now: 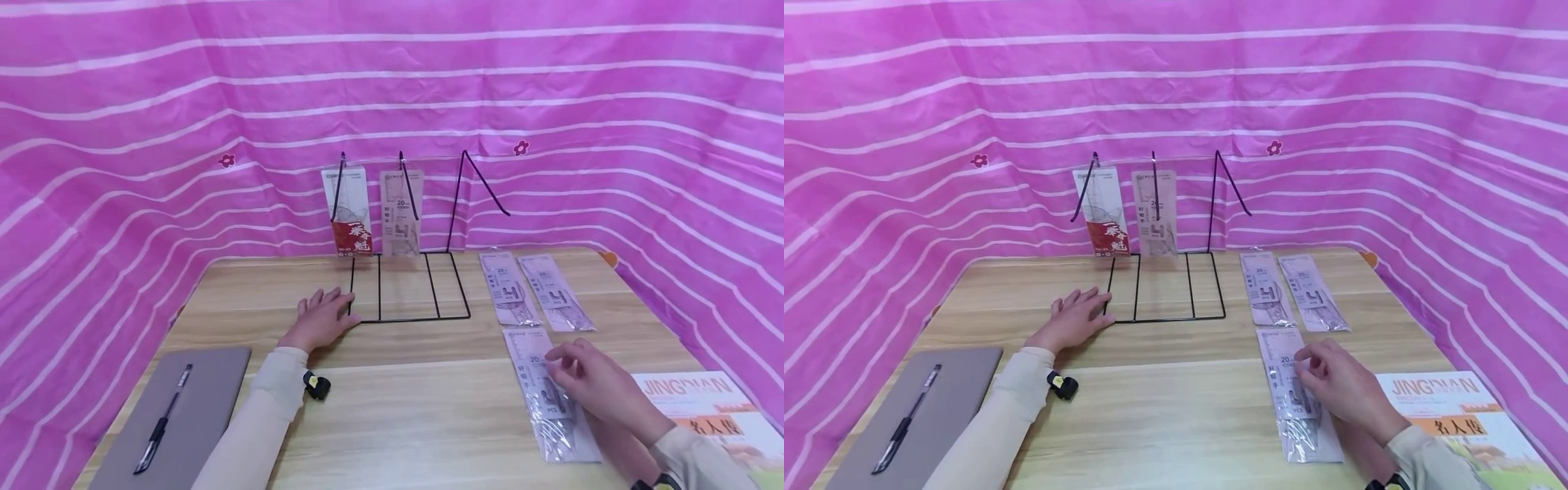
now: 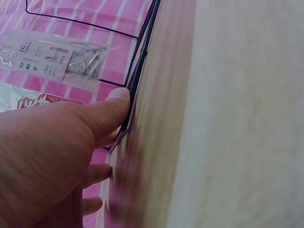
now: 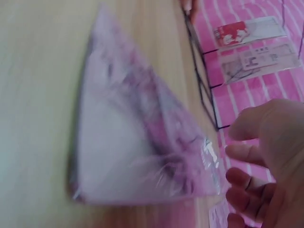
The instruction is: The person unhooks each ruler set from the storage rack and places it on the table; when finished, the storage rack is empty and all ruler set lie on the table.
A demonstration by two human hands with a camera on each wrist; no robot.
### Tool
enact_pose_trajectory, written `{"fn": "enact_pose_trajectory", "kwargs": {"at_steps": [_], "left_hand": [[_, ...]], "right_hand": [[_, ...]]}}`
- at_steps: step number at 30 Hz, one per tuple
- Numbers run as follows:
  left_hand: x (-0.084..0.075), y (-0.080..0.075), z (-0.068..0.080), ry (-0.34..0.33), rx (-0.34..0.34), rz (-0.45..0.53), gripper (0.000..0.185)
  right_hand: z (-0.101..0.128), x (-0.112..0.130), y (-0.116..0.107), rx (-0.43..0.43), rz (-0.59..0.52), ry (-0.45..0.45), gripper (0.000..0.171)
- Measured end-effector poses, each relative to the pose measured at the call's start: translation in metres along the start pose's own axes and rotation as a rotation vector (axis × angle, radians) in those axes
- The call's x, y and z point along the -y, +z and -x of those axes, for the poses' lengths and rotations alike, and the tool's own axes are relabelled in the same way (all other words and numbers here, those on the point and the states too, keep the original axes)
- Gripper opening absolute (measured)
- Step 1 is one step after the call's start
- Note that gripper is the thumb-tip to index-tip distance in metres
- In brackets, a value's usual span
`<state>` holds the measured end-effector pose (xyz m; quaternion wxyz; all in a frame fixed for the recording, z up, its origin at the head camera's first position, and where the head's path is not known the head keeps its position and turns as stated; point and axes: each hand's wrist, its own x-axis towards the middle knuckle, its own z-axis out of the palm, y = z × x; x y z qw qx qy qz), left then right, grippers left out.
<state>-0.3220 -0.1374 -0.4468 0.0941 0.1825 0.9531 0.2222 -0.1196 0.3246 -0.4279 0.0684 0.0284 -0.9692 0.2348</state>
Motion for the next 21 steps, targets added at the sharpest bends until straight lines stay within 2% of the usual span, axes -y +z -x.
{"fn": "enact_pose_trajectory", "kwargs": {"at_steps": [5,11,16,21], "left_hand": [[-0.003,0.0,-0.001,0.012,-0.012,-0.005,0.065],[-0.004,0.002,-0.003,0.006,-0.011,-0.012,0.065],[-0.003,0.002,-0.002,0.004,-0.017,-0.008,0.065],[0.0,0.003,0.005,-0.019,-0.025,-0.016,0.065]], "right_hand": [[-0.008,0.01,-0.001,-0.068,-0.177,-0.053,0.017],[-0.031,0.025,-0.002,0.004,-0.265,-0.012,0.036],[-0.071,0.039,0.008,-0.006,-0.329,-0.089,0.043],[-0.126,0.064,0.022,-0.04,-0.427,-0.172,0.039]]}}
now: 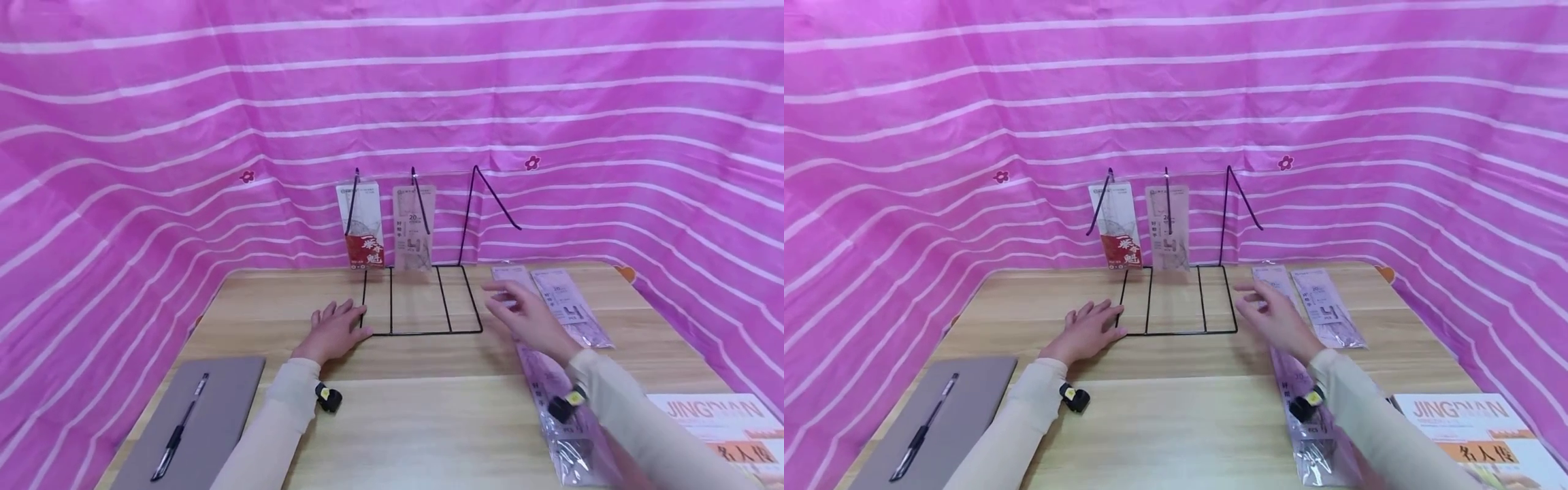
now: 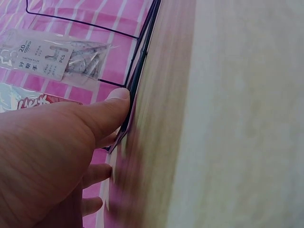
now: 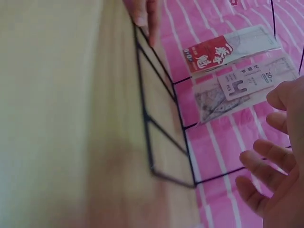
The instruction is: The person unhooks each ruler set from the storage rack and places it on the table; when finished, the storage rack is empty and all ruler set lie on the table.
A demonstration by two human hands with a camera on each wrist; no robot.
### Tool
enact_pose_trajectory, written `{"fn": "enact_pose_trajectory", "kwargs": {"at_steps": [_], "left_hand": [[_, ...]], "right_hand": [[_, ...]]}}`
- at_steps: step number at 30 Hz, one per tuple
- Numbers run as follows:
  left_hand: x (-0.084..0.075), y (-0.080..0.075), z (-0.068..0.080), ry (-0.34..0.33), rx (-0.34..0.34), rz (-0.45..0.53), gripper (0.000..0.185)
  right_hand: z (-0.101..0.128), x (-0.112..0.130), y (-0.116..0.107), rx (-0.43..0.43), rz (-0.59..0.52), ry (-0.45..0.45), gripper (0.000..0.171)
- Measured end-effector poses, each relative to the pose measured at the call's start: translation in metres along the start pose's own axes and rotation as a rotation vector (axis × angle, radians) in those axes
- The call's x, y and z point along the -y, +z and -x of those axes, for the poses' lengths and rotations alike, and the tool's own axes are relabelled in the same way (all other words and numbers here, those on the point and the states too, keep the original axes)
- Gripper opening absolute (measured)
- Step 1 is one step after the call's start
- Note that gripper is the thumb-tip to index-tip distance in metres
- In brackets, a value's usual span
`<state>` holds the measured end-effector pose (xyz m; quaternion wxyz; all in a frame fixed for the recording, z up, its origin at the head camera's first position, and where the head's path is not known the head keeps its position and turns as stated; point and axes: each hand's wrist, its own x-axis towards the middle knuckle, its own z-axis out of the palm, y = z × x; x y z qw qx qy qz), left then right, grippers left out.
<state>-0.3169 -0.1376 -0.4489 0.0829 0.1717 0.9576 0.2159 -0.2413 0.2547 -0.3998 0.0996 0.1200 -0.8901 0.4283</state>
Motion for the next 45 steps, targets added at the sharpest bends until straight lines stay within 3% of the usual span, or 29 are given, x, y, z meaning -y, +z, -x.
{"fn": "enact_pose_trajectory", "kwargs": {"at_steps": [4,10,13,22,26,33,38,45], "left_hand": [[0.005,0.005,0.008,-0.044,-0.007,0.005,0.064],[-0.004,0.005,0.003,0.019,-0.007,0.016,0.065],[-0.005,0.003,0.002,0.018,-0.02,0.007,0.064],[-0.004,0.002,0.003,0.014,-0.019,0.0,0.064],[-0.004,0.005,0.002,0.028,-0.015,0.0,0.064],[-0.004,0.004,0.0,0.025,-0.041,-0.021,0.063],[-0.006,0.002,0.0,0.037,-0.034,-0.028,0.064],[-0.001,0.004,0.0,0.032,-0.029,-0.021,0.065]], "right_hand": [[-0.045,0.008,0.022,0.014,-0.029,-0.037,0.036],[-0.086,0.018,0.03,-0.005,-0.083,-0.083,0.038],[-0.107,0.025,0.033,-0.008,-0.107,-0.102,0.041],[-0.152,0.034,0.05,-0.01,-0.203,-0.01,0.044],[-0.158,0.034,0.058,-0.034,-0.295,-0.005,0.042],[-0.155,0.038,0.059,-0.146,-0.24,-0.05,0.036],[-0.137,0.043,0.051,-0.171,-0.181,-0.1,0.032],[-0.097,0.05,0.04,-0.098,-0.131,-0.158,0.034]]}}
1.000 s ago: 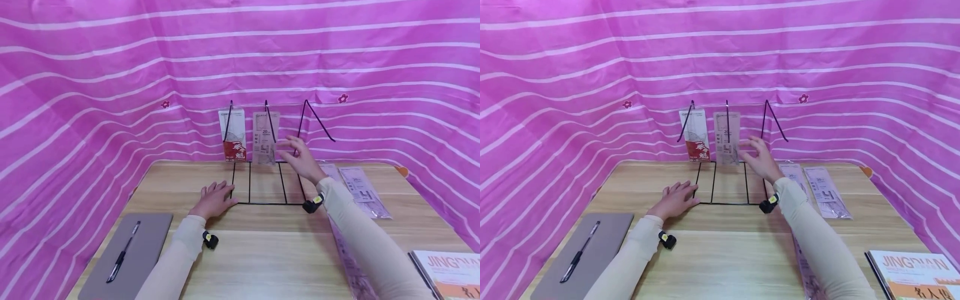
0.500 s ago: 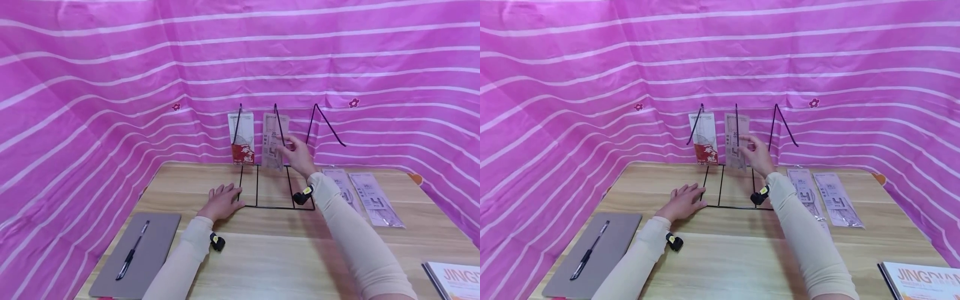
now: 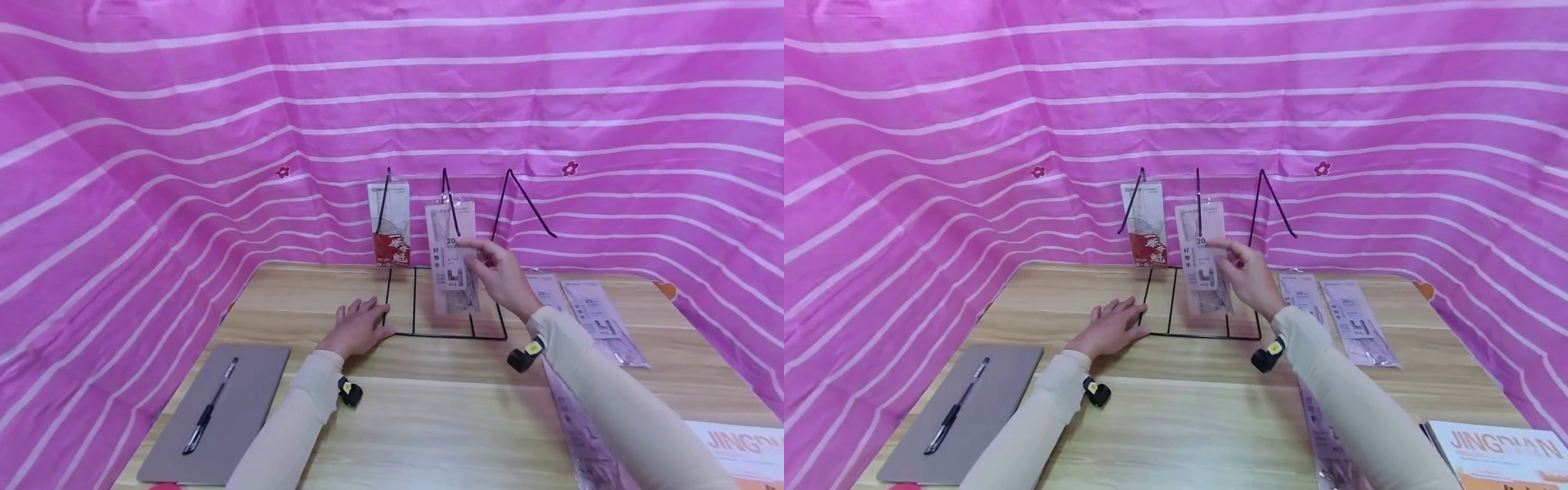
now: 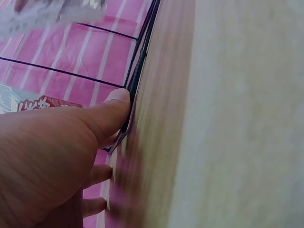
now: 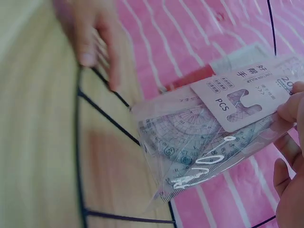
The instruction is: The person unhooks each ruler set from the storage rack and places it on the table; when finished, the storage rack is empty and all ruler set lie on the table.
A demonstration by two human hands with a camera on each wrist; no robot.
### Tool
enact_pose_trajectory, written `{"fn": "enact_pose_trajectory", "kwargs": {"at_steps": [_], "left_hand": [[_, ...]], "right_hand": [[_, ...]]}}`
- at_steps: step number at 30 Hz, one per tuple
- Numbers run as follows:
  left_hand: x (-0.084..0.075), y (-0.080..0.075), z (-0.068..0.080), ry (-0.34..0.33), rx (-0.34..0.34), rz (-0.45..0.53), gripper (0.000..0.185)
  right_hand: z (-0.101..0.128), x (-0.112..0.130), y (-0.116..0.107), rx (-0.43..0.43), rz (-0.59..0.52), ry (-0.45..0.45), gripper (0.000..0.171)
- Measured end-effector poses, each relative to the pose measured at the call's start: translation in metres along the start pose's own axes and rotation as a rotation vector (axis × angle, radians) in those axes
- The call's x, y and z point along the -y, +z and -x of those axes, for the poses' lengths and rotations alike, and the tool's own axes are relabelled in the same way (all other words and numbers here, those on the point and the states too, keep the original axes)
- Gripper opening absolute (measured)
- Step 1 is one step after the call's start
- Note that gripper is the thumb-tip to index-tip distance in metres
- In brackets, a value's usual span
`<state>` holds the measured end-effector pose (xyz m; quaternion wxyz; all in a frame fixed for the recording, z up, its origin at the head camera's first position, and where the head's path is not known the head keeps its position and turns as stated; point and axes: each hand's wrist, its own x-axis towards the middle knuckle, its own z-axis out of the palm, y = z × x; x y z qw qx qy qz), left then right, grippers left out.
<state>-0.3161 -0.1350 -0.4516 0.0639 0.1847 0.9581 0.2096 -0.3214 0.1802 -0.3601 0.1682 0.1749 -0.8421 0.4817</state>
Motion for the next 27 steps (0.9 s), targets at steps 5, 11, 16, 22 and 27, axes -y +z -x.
{"fn": "enact_pose_trajectory", "kwargs": {"at_steps": [5,11,16,22,27], "left_hand": [[0.0,-0.001,-0.003,0.0,0.014,0.003,0.066],[0.0,0.001,-0.003,-0.004,0.017,-0.016,0.066],[-0.001,0.004,-0.003,-0.012,0.023,-0.01,0.065],[-0.003,0.003,-0.002,-0.005,0.016,-0.002,0.066],[-0.001,-0.003,0.0,-0.006,0.011,-0.008,0.066]], "right_hand": [[0.032,0.016,-0.012,0.062,0.009,-0.006,0.037],[0.064,0.028,-0.024,0.113,0.004,-0.029,0.037],[0.09,0.036,-0.034,0.123,0.034,-0.072,0.038],[0.12,0.047,-0.048,0.119,0.047,-0.148,0.044],[0.146,0.045,-0.057,0.162,0.021,-0.11,0.05]]}}
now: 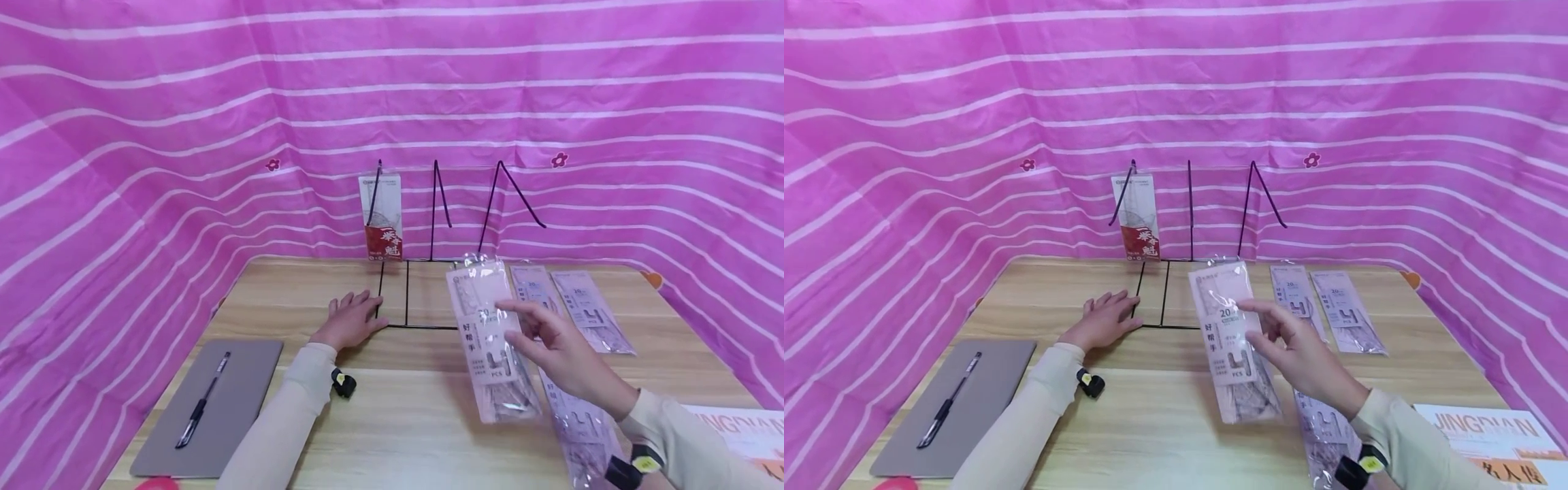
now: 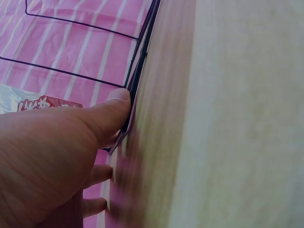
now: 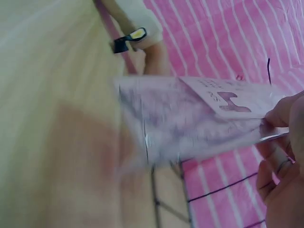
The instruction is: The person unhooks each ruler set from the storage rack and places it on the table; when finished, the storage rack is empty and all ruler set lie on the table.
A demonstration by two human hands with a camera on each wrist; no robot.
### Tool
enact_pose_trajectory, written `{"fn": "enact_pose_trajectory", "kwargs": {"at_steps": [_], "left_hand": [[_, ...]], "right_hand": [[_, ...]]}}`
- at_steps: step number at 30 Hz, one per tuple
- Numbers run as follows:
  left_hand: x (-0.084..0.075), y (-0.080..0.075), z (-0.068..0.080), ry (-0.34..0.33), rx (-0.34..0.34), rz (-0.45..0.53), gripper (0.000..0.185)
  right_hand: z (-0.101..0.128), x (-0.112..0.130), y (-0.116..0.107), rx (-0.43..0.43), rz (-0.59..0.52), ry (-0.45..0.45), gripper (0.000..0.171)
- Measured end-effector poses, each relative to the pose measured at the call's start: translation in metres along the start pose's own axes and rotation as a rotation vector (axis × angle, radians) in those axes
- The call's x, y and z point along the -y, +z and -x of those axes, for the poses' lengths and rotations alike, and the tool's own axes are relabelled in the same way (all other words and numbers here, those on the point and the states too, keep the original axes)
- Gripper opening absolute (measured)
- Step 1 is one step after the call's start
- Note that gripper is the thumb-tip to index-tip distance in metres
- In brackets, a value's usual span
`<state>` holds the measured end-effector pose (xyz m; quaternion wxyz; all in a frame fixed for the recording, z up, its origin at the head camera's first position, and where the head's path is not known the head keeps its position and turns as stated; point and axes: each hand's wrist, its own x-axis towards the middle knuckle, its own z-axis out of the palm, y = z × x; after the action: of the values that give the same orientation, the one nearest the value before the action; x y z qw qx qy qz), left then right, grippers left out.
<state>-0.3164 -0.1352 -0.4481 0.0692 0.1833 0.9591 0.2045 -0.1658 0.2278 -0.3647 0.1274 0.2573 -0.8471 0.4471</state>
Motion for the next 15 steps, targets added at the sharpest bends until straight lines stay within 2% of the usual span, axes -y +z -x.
{"fn": "enact_pose_trajectory", "kwargs": {"at_steps": [4,9,12,15], "left_hand": [[0.0,-0.005,0.001,-0.004,-0.002,0.0,0.066],[0.0,-0.006,0.001,-0.009,0.011,0.007,0.067],[-0.001,-0.003,0.0,-0.007,0.02,0.014,0.068],[-0.001,-0.004,0.0,-0.007,0.019,0.022,0.067]], "right_hand": [[0.024,-0.01,-0.001,0.043,-0.023,0.099,0.052],[0.05,-0.027,-0.002,0.096,-0.018,0.29,0.051],[0.06,-0.037,-0.001,0.153,-0.033,0.395,0.052],[0.062,-0.046,0.002,0.203,-0.012,0.439,0.053]]}}
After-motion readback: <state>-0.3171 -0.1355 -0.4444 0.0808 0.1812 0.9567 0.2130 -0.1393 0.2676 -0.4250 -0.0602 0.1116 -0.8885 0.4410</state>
